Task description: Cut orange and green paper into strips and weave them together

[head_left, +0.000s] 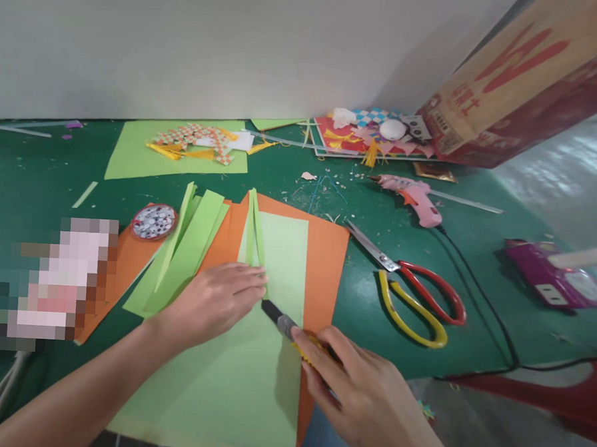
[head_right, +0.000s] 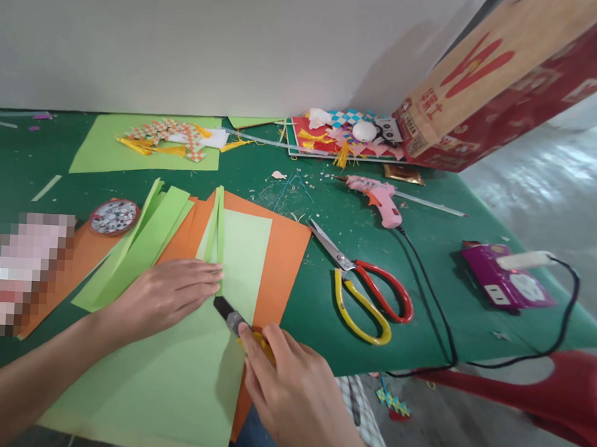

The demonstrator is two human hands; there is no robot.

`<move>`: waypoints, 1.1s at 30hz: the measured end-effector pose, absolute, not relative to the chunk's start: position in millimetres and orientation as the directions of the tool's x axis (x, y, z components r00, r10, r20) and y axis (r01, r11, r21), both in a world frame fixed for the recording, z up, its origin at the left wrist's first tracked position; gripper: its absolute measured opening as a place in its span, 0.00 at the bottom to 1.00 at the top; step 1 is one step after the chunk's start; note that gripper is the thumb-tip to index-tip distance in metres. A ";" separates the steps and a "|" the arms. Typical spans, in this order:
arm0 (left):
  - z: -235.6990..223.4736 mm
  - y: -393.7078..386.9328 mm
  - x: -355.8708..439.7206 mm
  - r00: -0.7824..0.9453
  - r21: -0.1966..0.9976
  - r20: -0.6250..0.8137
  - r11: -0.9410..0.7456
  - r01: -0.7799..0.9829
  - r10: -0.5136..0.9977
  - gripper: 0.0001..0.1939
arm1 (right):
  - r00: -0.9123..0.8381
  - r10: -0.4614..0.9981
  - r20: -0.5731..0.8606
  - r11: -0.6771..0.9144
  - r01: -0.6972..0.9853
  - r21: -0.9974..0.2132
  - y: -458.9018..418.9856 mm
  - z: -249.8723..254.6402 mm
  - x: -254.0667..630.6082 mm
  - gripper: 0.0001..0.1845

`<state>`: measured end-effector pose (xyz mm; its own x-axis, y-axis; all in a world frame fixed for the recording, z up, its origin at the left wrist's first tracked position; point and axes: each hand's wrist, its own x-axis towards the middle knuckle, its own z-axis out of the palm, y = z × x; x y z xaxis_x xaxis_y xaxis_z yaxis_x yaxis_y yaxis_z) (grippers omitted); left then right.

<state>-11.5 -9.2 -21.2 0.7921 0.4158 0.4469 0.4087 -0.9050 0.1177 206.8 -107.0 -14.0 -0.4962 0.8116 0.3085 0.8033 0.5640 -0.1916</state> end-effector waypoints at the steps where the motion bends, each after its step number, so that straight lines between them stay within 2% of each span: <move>1: -21.0 -9.3 -11.4 0.792 0.117 0.449 -0.905 0.408 0.415 0.11 | -0.491 0.813 0.312 0.560 0.806 -0.192 -107.6 -13.7 207.2 0.18; 19: -22.1 -9.6 -11.6 0.781 0.161 0.447 -0.898 0.409 0.436 0.10 | -0.474 0.831 0.291 0.530 0.833 -0.156 -101.5 -14.5 205.4 0.18; 33: -20.0 -9.7 -10.7 0.802 0.103 0.454 -0.917 0.385 0.388 0.10 | -0.475 0.826 0.303 0.534 0.832 -0.150 -101.3 -15.2 203.0 0.18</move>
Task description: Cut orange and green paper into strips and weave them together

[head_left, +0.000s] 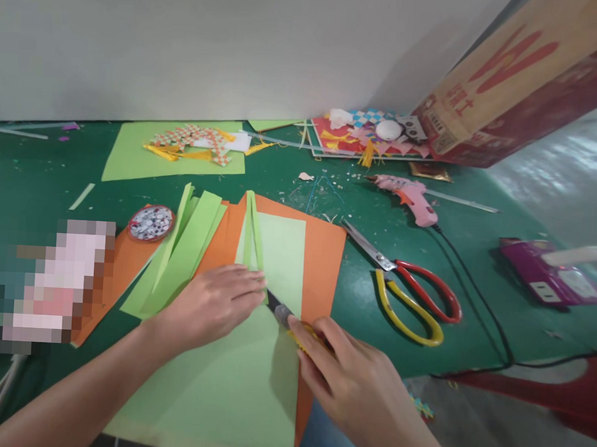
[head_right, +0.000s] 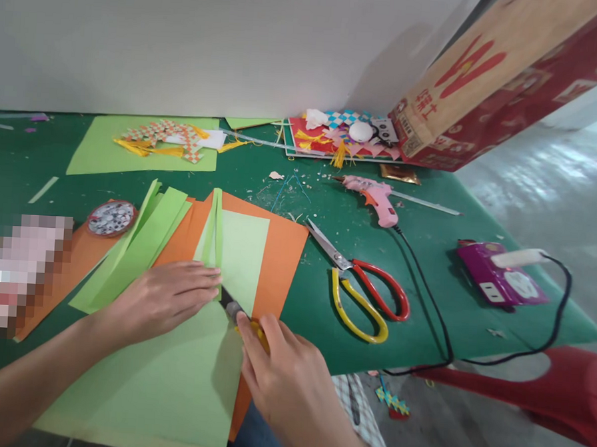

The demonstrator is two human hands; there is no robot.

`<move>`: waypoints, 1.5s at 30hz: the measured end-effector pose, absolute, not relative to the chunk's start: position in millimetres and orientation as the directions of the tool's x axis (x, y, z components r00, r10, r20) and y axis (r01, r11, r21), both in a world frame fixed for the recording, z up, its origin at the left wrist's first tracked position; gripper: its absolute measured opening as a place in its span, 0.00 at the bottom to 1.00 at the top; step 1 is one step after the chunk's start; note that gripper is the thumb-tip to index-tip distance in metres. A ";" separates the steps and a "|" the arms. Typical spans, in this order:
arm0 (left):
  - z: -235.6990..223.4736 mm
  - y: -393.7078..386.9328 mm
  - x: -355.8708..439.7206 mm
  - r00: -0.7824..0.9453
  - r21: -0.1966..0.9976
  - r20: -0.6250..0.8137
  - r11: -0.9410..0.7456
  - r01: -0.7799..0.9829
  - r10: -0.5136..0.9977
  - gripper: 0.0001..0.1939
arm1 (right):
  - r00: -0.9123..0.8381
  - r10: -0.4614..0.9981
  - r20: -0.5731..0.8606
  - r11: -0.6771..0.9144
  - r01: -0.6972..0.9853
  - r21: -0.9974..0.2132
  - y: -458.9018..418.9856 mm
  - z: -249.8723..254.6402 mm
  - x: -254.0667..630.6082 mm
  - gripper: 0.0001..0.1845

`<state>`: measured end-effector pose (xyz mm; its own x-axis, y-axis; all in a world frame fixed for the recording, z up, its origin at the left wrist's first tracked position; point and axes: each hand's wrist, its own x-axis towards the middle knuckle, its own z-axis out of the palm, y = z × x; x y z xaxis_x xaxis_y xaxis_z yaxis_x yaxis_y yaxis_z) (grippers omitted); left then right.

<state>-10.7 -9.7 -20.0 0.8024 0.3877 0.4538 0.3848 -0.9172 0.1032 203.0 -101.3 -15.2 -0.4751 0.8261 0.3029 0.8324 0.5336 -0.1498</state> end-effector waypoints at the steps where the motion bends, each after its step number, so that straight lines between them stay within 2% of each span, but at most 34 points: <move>1: -20.0 -10.4 -9.7 0.798 0.106 0.460 -0.917 0.386 0.389 0.10 | -0.476 0.824 0.306 0.536 0.831 -0.148 -102.1 -15.2 203.1 0.18; 7: -22.5 -12.4 -3.9 0.728 0.186 0.446 -0.850 0.493 0.520 0.11 | -0.469 0.832 0.296 0.530 0.830 -0.173 -103.7 -16.9 203.9 0.18; 12: -27.2 -10.9 -5.4 0.672 0.197 0.415 -0.782 0.591 0.613 0.14 | -0.463 0.832 0.307 0.528 0.831 -0.177 -104.1 -18.7 203.9 0.18; 20: -27.8 -9.5 -6.0 0.695 0.199 0.377 -0.787 0.585 0.612 0.14 | -0.450 0.832 0.325 0.521 0.835 -0.178 -102.0 -15.4 203.0 0.17; 28: -26.5 -9.9 -4.8 0.689 0.181 0.428 -0.803 0.568 0.584 0.13 | -0.455 0.832 0.318 0.522 0.836 -0.171 -95.2 -16.7 203.6 0.17; 35: -27.7 -9.9 -5.7 0.688 0.186 0.425 -0.800 0.570 0.588 0.13 | -0.451 0.848 0.279 0.502 0.853 -0.146 -89.3 -15.7 204.0 0.18; 45: -26.0 -12.3 -5.8 0.703 0.155 0.423 -0.810 0.566 0.572 0.15 | -0.457 0.837 0.302 0.512 0.849 -0.134 -91.3 -16.2 202.8 0.18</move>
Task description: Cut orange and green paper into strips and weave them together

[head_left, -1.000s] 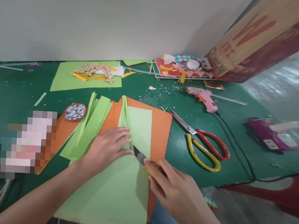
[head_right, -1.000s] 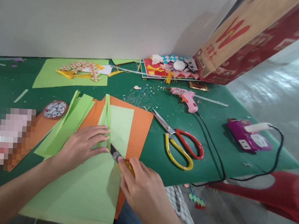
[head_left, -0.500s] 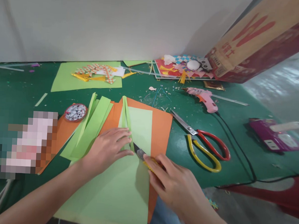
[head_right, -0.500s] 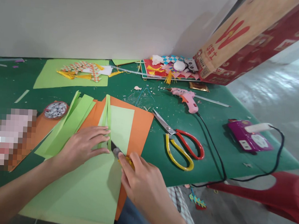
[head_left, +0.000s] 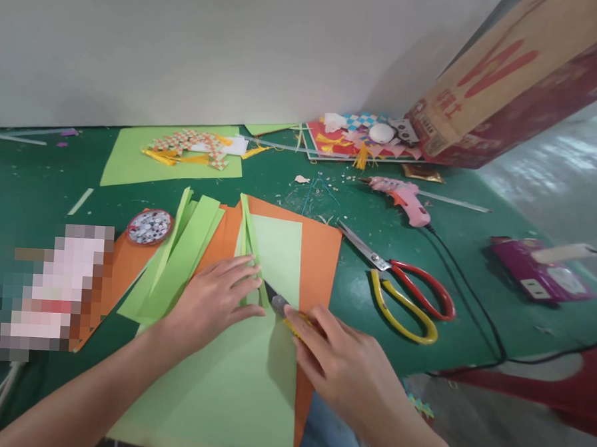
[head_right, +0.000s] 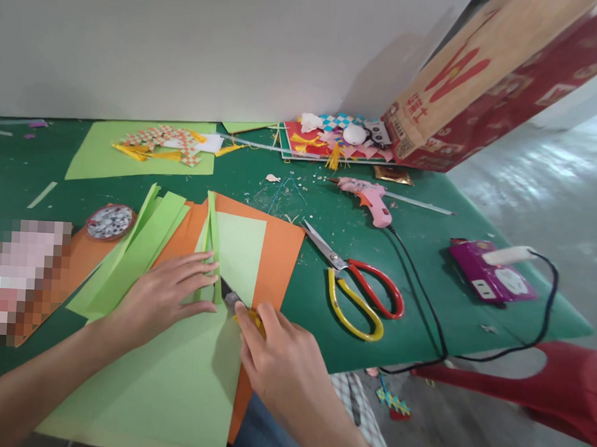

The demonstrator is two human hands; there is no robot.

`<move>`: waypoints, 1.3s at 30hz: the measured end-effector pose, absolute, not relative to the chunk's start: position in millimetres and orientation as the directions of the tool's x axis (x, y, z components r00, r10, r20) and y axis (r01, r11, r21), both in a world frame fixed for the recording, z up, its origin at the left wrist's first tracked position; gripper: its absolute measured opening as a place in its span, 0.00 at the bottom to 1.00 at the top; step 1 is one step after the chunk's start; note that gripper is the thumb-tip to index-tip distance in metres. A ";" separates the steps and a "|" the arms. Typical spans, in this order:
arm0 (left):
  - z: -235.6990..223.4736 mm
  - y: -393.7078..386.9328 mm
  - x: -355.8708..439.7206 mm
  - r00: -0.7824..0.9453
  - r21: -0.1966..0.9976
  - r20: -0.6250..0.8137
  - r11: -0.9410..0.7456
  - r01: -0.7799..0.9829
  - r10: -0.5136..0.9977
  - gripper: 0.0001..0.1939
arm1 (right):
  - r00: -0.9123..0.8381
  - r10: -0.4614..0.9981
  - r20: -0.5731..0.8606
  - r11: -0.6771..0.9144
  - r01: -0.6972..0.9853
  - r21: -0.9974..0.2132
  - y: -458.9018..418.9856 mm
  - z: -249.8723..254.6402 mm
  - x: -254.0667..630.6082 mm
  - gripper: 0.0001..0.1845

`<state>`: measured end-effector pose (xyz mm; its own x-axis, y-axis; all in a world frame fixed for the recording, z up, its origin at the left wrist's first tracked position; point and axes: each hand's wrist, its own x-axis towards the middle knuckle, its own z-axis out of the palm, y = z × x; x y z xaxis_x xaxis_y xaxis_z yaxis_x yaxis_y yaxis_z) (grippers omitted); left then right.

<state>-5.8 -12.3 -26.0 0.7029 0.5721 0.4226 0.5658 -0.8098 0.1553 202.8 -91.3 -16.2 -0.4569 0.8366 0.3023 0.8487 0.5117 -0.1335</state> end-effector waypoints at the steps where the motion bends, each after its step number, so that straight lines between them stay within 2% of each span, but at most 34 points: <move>1: -24.9 -13.0 -5.5 0.710 0.152 0.419 -0.815 0.559 0.566 0.15 | -0.458 0.836 0.301 0.513 0.847 -0.137 -92.9 -15.8 202.9 0.18; 10: -23.4 -13.3 -5.2 0.742 0.163 0.445 -0.861 0.482 0.500 0.18 | -0.468 0.835 0.290 0.524 0.836 -0.161 -99.7 -13.5 205.4 0.18; 15: -22.8 -11.8 -3.0 0.709 0.227 0.433 -0.828 0.512 0.557 0.12 | -0.470 0.827 0.308 0.532 0.832 -0.160 -95.4 -15.4 203.9 0.18; 24: -26.1 -11.9 -3.3 0.718 0.184 0.382 -0.810 0.557 0.581 0.13 | -0.476 0.819 0.320 0.541 0.828 -0.151 -92.5 -13.5 205.7 0.18; 39: -24.5 -12.2 -2.0 0.717 0.201 0.386 -0.812 0.548 0.580 0.12 | -0.472 0.834 0.287 0.523 0.842 -0.132 -91.2 -16.5 204.1 0.18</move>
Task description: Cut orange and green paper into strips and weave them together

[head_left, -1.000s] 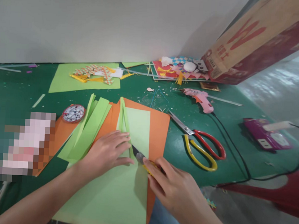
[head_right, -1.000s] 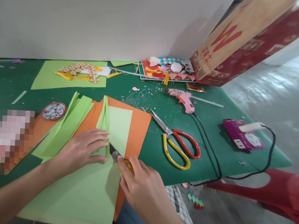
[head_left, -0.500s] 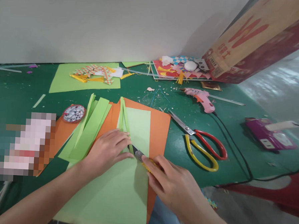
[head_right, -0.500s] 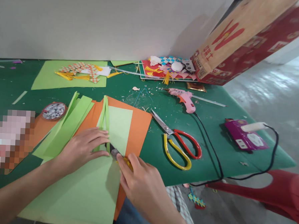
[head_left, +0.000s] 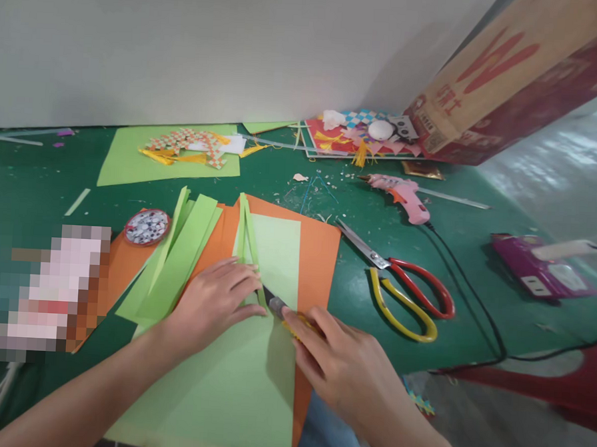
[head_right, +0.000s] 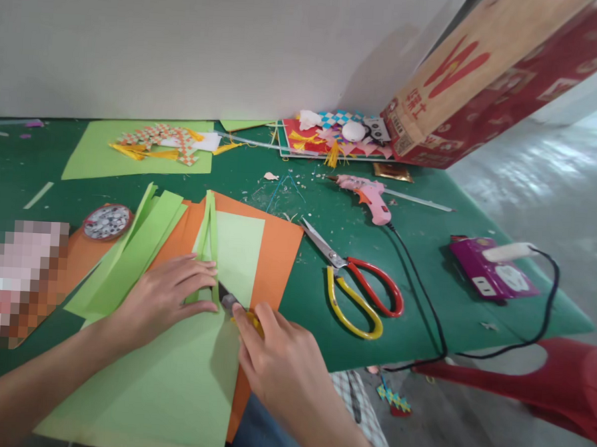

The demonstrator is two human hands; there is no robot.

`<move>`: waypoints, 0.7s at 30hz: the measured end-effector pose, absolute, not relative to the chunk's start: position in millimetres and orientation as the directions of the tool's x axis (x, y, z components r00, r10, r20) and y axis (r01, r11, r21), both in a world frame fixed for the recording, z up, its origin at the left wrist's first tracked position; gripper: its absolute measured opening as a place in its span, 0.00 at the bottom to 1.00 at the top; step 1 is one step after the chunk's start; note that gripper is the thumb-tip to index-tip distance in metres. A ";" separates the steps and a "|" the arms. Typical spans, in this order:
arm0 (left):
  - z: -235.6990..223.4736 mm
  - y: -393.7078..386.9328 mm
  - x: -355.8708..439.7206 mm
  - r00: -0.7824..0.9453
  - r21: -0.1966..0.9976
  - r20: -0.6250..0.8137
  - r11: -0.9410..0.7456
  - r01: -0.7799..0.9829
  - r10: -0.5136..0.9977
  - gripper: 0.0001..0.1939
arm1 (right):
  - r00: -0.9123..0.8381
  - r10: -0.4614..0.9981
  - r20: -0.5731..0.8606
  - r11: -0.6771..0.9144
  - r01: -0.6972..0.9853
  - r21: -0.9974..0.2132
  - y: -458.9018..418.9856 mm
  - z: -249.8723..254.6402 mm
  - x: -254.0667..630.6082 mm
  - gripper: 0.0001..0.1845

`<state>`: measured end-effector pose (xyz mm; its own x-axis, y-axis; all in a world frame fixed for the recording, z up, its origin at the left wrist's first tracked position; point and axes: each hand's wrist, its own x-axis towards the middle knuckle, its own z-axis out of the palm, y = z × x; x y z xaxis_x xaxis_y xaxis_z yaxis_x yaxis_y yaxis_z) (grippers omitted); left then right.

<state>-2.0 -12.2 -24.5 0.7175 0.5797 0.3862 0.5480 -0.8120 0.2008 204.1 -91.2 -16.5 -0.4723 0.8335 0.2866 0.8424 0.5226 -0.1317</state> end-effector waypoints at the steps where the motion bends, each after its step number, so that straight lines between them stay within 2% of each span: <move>1: -24.5 -12.3 -2.1 0.717 0.203 0.383 -0.811 0.549 0.582 0.12 | -0.473 0.834 0.285 0.523 0.843 -0.131 -90.6 -16.4 203.8 0.18; 16: -22.4 -13.1 -1.7 0.719 0.208 0.402 -0.821 0.532 0.567 0.12 | -0.473 0.839 0.268 0.516 0.848 -0.119 -89.3 -15.6 202.9 0.18; 21: -20.4 -15.2 -1.1 0.736 0.192 0.408 -0.839 0.509 0.540 0.09 | -0.479 0.845 0.237 0.520 0.840 -0.157 -95.9 -12.6 203.3 0.18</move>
<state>-1.1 -15.2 -20.4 0.7363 0.5398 0.4080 0.5088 -0.8392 0.1921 203.3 -95.9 -12.6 -0.4791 0.8452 0.2367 0.8398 0.5199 -0.1565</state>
